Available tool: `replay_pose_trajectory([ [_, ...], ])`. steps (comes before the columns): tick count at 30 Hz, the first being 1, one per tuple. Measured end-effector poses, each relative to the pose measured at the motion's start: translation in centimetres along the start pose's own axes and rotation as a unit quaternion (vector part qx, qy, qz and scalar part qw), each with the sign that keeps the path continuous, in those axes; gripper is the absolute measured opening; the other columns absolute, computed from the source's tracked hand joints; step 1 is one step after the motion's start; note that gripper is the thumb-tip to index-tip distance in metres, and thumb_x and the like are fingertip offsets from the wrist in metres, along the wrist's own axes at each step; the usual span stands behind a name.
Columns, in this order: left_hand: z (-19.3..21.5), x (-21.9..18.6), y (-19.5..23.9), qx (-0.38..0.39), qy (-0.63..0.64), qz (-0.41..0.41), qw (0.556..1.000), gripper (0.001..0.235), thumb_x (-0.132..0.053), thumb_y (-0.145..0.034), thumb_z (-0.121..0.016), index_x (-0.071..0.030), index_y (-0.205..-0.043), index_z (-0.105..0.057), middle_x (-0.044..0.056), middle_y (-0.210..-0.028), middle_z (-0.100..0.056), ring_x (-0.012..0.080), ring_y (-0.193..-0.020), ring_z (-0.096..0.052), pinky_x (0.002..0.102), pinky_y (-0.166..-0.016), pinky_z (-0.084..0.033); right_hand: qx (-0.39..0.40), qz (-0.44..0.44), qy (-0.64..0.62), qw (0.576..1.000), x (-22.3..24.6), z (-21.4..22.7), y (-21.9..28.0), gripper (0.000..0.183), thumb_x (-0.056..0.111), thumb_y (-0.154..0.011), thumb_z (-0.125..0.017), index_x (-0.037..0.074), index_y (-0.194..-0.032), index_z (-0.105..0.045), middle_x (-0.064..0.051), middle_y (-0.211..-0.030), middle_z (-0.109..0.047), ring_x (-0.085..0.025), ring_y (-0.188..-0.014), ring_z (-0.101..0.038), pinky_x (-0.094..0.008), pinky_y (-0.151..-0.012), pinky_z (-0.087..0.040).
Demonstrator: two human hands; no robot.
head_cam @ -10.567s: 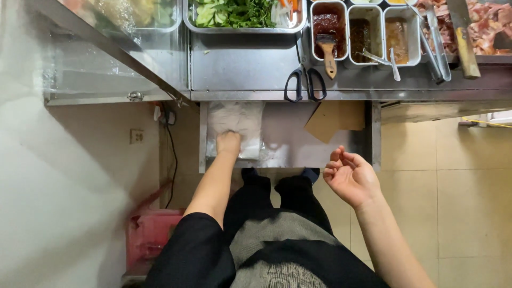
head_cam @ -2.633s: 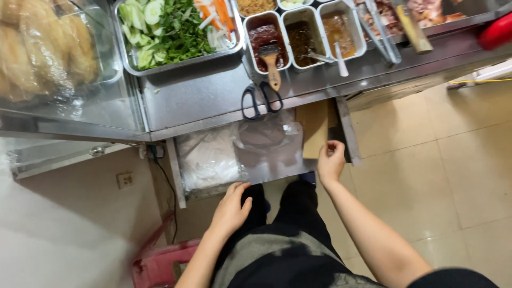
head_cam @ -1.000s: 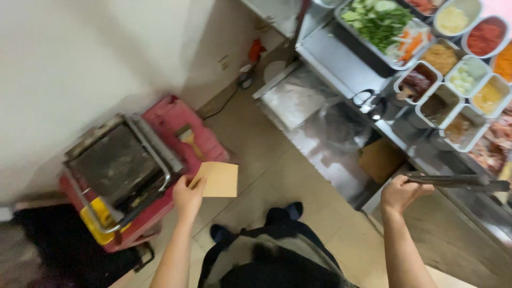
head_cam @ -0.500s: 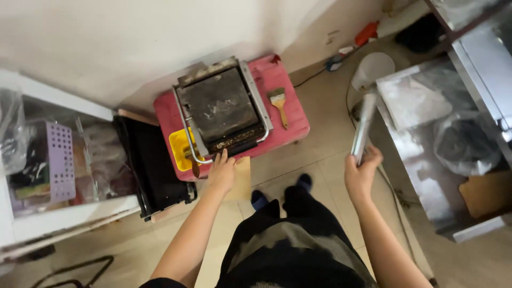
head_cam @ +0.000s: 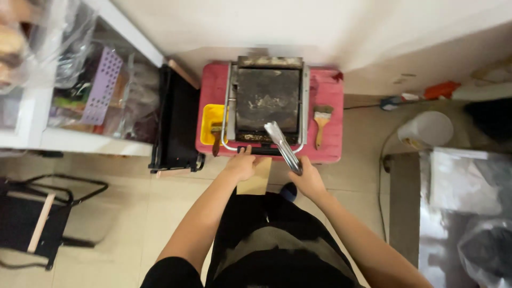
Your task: Prepare a baguette sandwich with grilled meat, vegetables, and condiments.
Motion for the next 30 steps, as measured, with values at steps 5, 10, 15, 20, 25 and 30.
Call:
replay_pose_trajectory([
  [5, 0.1, -0.2, -0.5, 0.016, 0.049, 0.029, 0.998, 0.043, -0.030, -0.099, -0.048, -0.018, -0.138, -0.061, 0.018, -0.167, -0.018, 0.0428, -0.151, -0.026, 0.055, -0.119, -0.030, 0.051, 0.098, 0.123, 0.986, 2.3, -2.3, -3.6, 0.058, 0.025, -0.083, -0.073, 0.000, -0.129, -0.050, -0.030, -0.115, -0.065, -0.047, -0.113, -0.059, -0.051, -0.098, -0.047],
  [10, -0.2, -0.6, -1.2, 0.028, 0.076, 0.015, 0.997, 0.042, -0.042, -0.107, -0.045, -0.022, -0.141, -0.061, 0.028, -0.165, -0.015, 0.0543, -0.149, -0.023, 0.054, -0.123, -0.028, 0.112, 0.098, 0.229, 0.962, 0.9, -5.0, -4.5, 0.073, 0.032, -0.089, -0.066, -0.005, -0.145, -0.038, -0.027, -0.129, -0.062, -0.041, -0.126, -0.057, -0.049, -0.125, -0.030],
  [15, -1.7, -1.7, -0.6, 0.063, 0.020, -0.021, 0.998, 0.040, -0.028, -0.096, -0.054, -0.022, -0.135, -0.065, 0.036, -0.165, -0.006, 0.0579, -0.151, -0.013, 0.056, -0.118, -0.032, 0.091, 0.131, 0.257, 0.953, 1.0, -5.7, -3.9, 0.079, 0.033, -0.088, -0.068, -0.009, -0.145, -0.034, -0.027, -0.147, -0.049, -0.037, -0.145, -0.037, -0.046, -0.123, -0.023],
  [20, -1.1, -3.3, 0.5, 0.037, -0.019, -0.018, 0.999, 0.039, -0.025, -0.093, -0.057, -0.022, -0.129, -0.070, 0.038, -0.163, -0.009, 0.0611, -0.149, -0.014, 0.056, -0.119, -0.031, 0.071, 0.105, 0.235, 0.964, 2.2, -4.3, -3.4, 0.081, 0.032, -0.087, -0.070, -0.007, -0.148, -0.035, -0.025, -0.147, -0.049, -0.035, -0.145, -0.039, -0.044, -0.123, -0.025],
  [25, -0.1, -3.8, 1.0, 0.020, -0.025, -0.030, 0.999, 0.035, -0.027, -0.096, -0.056, -0.021, -0.125, -0.073, 0.041, -0.161, -0.011, 0.0641, -0.147, -0.017, 0.058, -0.118, -0.030, 0.052, 0.115, 0.232, 0.964, 2.8, -4.3, -3.0, 0.082, 0.026, -0.081, -0.073, -0.008, -0.146, -0.037, -0.025, -0.146, -0.050, -0.035, -0.145, -0.039, -0.045, -0.122, -0.025],
  [30, 0.7, -3.9, 1.5, 0.031, -0.033, -0.029, 0.999, 0.036, -0.021, -0.090, -0.061, -0.022, -0.123, -0.075, 0.040, -0.162, -0.012, 0.0611, -0.147, -0.022, 0.054, -0.118, -0.033, 0.037, 0.086, 0.218, 0.971, 2.3, -4.1, -3.2, 0.074, 0.023, -0.080, -0.074, -0.004, -0.142, -0.043, -0.023, -0.147, -0.052, -0.033, -0.144, -0.041, -0.045, -0.123, -0.026],
])
Point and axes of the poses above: each hand's wrist, its own y-axis away from the middle knuckle, its own z-axis out of the back of the hand, x = y × z, the point moved 9 cm from there along -y, towards the middle knuckle
